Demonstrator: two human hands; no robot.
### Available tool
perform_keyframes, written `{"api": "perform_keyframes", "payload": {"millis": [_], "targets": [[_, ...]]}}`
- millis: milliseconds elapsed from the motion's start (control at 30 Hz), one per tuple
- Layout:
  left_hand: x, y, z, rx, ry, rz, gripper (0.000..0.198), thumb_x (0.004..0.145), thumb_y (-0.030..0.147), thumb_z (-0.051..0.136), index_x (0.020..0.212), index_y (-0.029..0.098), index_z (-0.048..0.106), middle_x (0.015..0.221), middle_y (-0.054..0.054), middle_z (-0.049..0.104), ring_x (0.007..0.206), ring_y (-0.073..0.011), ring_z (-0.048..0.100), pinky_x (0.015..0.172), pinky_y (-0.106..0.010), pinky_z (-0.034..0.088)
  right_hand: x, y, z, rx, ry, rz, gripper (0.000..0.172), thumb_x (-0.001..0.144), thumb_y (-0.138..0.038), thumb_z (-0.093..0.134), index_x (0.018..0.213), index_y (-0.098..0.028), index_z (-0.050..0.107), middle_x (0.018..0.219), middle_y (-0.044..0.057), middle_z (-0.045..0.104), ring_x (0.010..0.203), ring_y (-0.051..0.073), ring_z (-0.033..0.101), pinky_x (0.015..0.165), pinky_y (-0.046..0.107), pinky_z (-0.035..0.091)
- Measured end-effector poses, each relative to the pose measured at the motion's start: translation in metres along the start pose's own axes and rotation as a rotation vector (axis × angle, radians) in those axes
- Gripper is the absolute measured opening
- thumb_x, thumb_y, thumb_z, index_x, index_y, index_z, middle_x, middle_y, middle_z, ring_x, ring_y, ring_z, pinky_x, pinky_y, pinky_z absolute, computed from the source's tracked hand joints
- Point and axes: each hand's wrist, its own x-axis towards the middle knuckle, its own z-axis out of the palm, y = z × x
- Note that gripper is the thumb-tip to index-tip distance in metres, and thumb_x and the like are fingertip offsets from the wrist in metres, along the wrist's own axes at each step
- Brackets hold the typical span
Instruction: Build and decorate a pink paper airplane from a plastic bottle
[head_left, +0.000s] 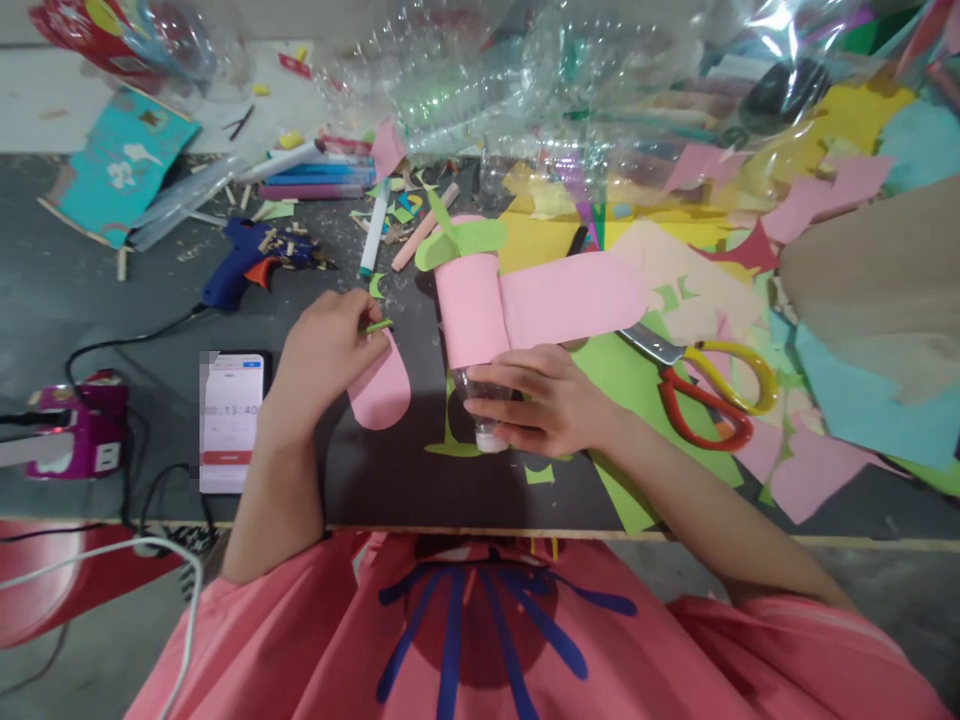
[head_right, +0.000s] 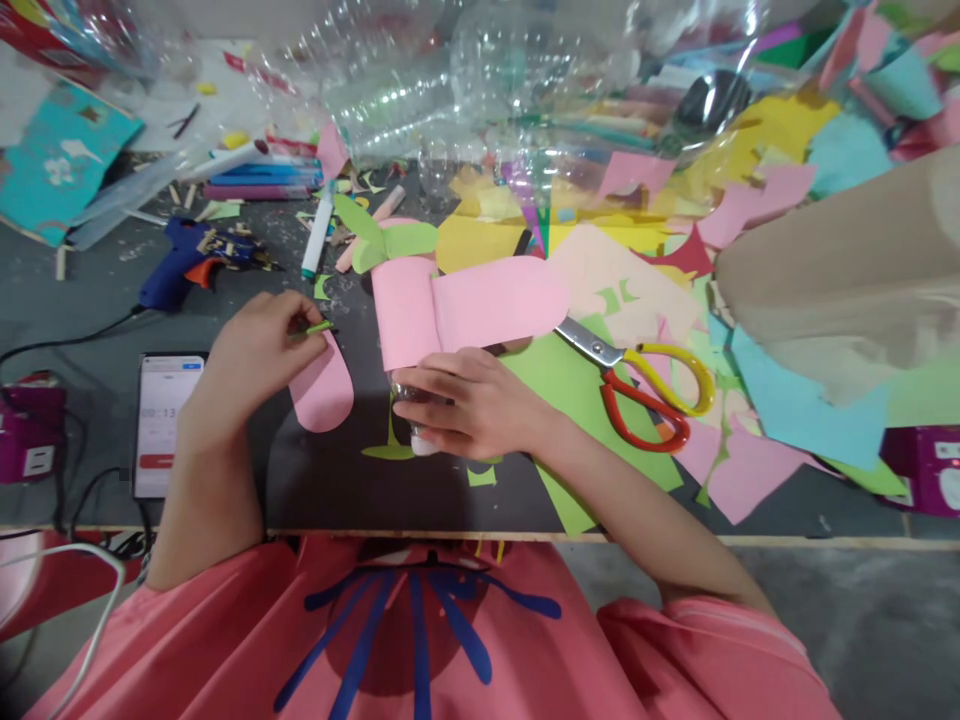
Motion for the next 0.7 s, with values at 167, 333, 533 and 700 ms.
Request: {"api": "perform_keyframes", "payload": {"millis": [167,333,533,700], "targets": [[0.001,-0.002,0.004,-0.145,0.281,-0.013,0.009,0.072,0.016,0.057,0.078,0.021,0.052,0.073,0.0,0.056,0.071,-0.0166,0.053,0.065,-0.029,0.041,-0.004,0.004,0.005,-0.073,0.016,0.057,0.033,0.091,-0.045,0.05,0.115,-0.025,0.061,0.112,0.006,0.063,0.103,0.019,0.056,0.082,0.034,0.042],[-0.004,0.002,0.007,-0.291,0.69,-0.061,0.011,0.081,0.028,0.061,0.08,0.019,0.054,0.075,0.003,0.052,0.057,-0.0077,0.039,0.057,-0.026,0.035,-0.002,0.01,0.007,-0.153,0.071,0.139,0.029,0.093,-0.035,0.048,0.116,-0.02,0.059,0.114,0.01,0.063,0.106,0.02,0.058,0.084,0.034,0.045],[-0.009,0.017,0.02,-0.582,0.971,0.126,0.018,0.083,0.032,0.065,0.086,0.018,0.054,0.08,0.003,0.055,0.055,-0.0042,0.047,0.048,-0.02,0.034,-0.002,0.01,0.008,-0.051,0.181,0.147,0.022,0.091,-0.026,0.049,0.108,-0.02,0.061,0.097,0.007,0.068,0.093,0.019,0.064,0.076,0.033,0.048],[-0.018,0.031,0.026,-0.384,0.837,0.512,0.007,0.084,0.018,0.059,0.089,0.023,0.057,0.082,0.002,0.068,0.079,-0.012,0.067,0.069,-0.025,0.054,-0.008,0.004,0.013,0.171,0.149,0.161,0.024,0.091,-0.025,0.049,0.109,-0.021,0.065,0.079,0.003,0.07,0.07,0.016,0.064,0.063,0.029,0.05]]}}
